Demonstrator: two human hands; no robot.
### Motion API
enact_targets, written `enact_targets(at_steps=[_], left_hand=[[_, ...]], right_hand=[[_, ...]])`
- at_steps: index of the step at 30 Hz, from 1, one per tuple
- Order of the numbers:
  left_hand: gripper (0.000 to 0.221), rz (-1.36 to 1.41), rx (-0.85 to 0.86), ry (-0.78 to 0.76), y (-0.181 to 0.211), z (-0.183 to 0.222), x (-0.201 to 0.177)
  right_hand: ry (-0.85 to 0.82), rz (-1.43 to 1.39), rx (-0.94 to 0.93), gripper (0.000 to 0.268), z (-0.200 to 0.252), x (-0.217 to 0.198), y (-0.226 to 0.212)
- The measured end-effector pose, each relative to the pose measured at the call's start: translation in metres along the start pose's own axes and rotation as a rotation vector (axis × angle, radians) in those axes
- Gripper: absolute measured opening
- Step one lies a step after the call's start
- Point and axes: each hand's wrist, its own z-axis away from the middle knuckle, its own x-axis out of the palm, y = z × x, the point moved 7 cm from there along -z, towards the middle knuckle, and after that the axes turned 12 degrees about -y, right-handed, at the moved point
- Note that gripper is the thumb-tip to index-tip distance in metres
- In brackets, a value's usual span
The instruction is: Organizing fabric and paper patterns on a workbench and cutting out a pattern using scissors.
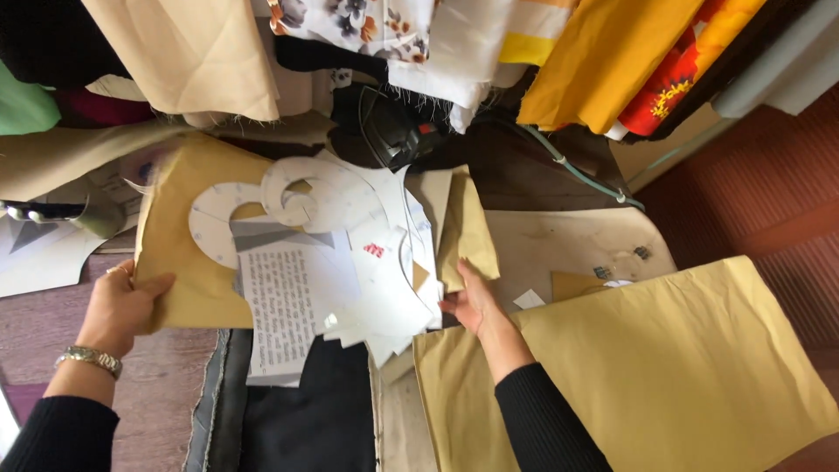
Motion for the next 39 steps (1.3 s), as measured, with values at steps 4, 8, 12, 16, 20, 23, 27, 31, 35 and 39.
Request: enact_targets(at_steps=[4, 8, 12, 16, 20, 23, 27, 31, 35, 39], left_hand=[[0.016, -0.023, 0.024, 0.019, -0.003, -0.010, -0.010], [0.023, 0.032, -0.009, -0.006, 0.002, 0.000, -0.007], [0.018, 0.035, 0.015, -0.033, -0.012, -0.001, -0.005], [0.017, 0.038, 0.066, -0.042, -0.015, -0.004, -0.004], [0.015, 0.013, 0.064, -0.026, -0.009, -0.004, -0.006], [0.022, -0.006, 0.038, -0.016, -0.003, 0.000, -0.008], [0.027, -0.033, 0.010, -0.017, 0.007, 0.008, -0.010], [0.024, -0.023, -0.018, -0.012, -0.006, 0.010, -0.011], [0.023, -0.042, 0.116, 0.051, -0.049, 0.005, -0.009], [0.027, -0.003, 0.191, 0.092, -0.103, 0.013, 0.012]], right_hand=[[-0.154, -0.062, 0.030, 0.053, -0.021, 0.007, 0.013], [-0.080, 0.294, 0.128, 0.082, 0.006, 0.030, 0.018], [0.226, 0.433, 0.075, 0.052, 0.015, 0.019, 0.026], [0.236, 0.618, 0.090, 0.071, 0.023, 0.031, 0.026], [0.141, 0.377, 0.145, 0.092, 0.010, 0.037, 0.044], [-0.004, 0.150, 0.094, 0.069, 0.000, 0.047, 0.052], [-0.093, 0.211, 0.088, 0.056, -0.022, 0.043, 0.064], [-0.055, 0.171, 0.050, 0.038, -0.035, 0.030, 0.076], [0.110, 0.159, -0.024, 0.030, -0.036, -0.010, 0.086], [0.154, 0.222, 0.037, 0.035, 0.031, -0.004, 0.066]])
